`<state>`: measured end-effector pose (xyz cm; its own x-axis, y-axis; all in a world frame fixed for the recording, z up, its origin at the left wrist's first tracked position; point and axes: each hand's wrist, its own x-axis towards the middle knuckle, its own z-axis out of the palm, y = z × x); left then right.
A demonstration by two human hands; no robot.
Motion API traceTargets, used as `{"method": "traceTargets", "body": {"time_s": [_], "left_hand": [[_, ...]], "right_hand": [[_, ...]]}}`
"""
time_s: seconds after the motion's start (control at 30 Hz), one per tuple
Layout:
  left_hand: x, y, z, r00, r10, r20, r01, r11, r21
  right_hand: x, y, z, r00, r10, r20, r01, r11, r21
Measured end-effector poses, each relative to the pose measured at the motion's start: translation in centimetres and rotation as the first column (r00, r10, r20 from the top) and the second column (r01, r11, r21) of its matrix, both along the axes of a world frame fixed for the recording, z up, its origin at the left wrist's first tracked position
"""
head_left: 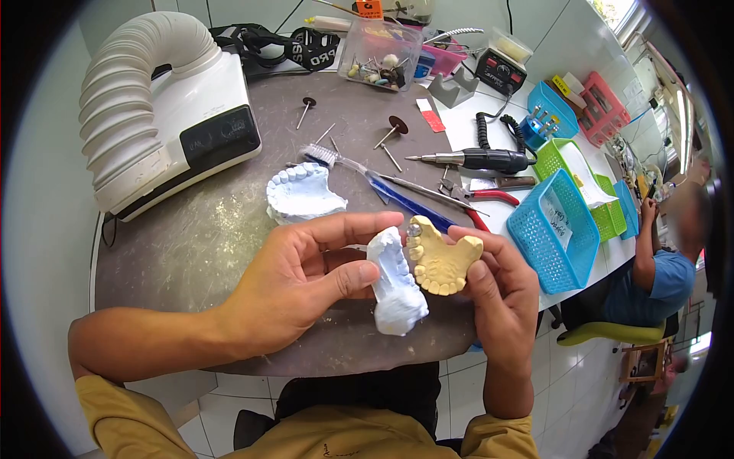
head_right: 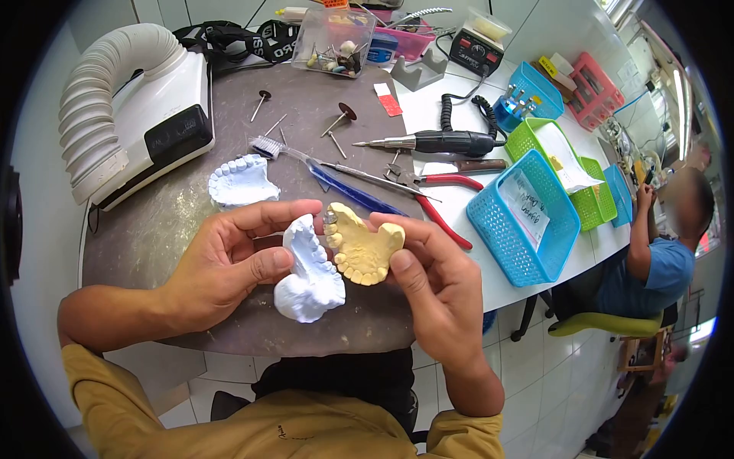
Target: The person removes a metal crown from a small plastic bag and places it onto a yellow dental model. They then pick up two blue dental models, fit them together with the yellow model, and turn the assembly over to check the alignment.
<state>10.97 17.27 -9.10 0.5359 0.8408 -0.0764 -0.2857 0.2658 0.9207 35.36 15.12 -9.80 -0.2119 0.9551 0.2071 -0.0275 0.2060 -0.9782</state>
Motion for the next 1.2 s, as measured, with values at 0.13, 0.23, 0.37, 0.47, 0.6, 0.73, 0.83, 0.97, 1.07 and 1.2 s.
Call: {"method": "traceTargets", "body": {"time_s": [0.13,0.23,0.37,0.47,0.6,0.73,0.83,0.97,1.07,1.2], "left_hand": [[-0.1,0.2,-0.2,1.0,-0.014,0.0,0.014,1.0,0.023],[-0.1,0.3,-0.2,0.999,-0.018,0.032,0.018,1.0,0.011],[-0.1,0.3,-0.5,0.999,-0.005,0.047,0.005,1.0,0.01],[-0.1,0.1,-0.4,0.991,0.024,-0.134,0.005,0.977,0.212],[-0.2,-0.8,-0.3,0.899,0.208,-0.386,0.038,0.84,0.542],[-0.6,-0.2,0.0,0.752,0.392,-0.53,0.141,0.69,0.71],[-1.2,0.0,0.0,0.674,0.567,-0.474,0.338,0.334,0.88],[-2.9,-0.2,1.4,0.634,0.674,-0.378,0.367,0.168,0.915],[-4.5,1.4,1.9,0.546,0.772,-0.324,0.334,0.154,0.93],[-4.9,2.5,0.8,0.436,0.769,-0.467,0.246,0.398,0.884]], "right_hand": [[0.5,0.9,0.5,0.999,0.012,-0.046,-0.018,0.993,-0.115],[0.8,1.4,0.9,1.0,0.002,-0.015,-0.004,0.993,-0.12],[1.0,1.5,0.9,0.999,-0.035,-0.032,0.031,0.992,-0.119],[1.4,1.6,0.8,0.998,-0.057,-0.006,0.056,0.989,-0.134],[1.6,1.8,0.7,0.998,-0.044,-0.053,0.036,0.99,-0.136],[1.4,1.9,0.7,0.994,-0.036,-0.106,0.019,0.987,-0.157],[1.6,2.0,0.6,0.994,-0.017,-0.106,-0.003,0.984,-0.179],[1.6,2.2,0.8,0.997,-0.036,-0.072,0.02,0.979,-0.202],[1.7,2.3,0.6,0.996,-0.006,-0.086,-0.013,0.975,-0.221],[1.8,2.4,0.5,0.997,0.009,-0.083,-0.027,0.976,-0.216]]}}
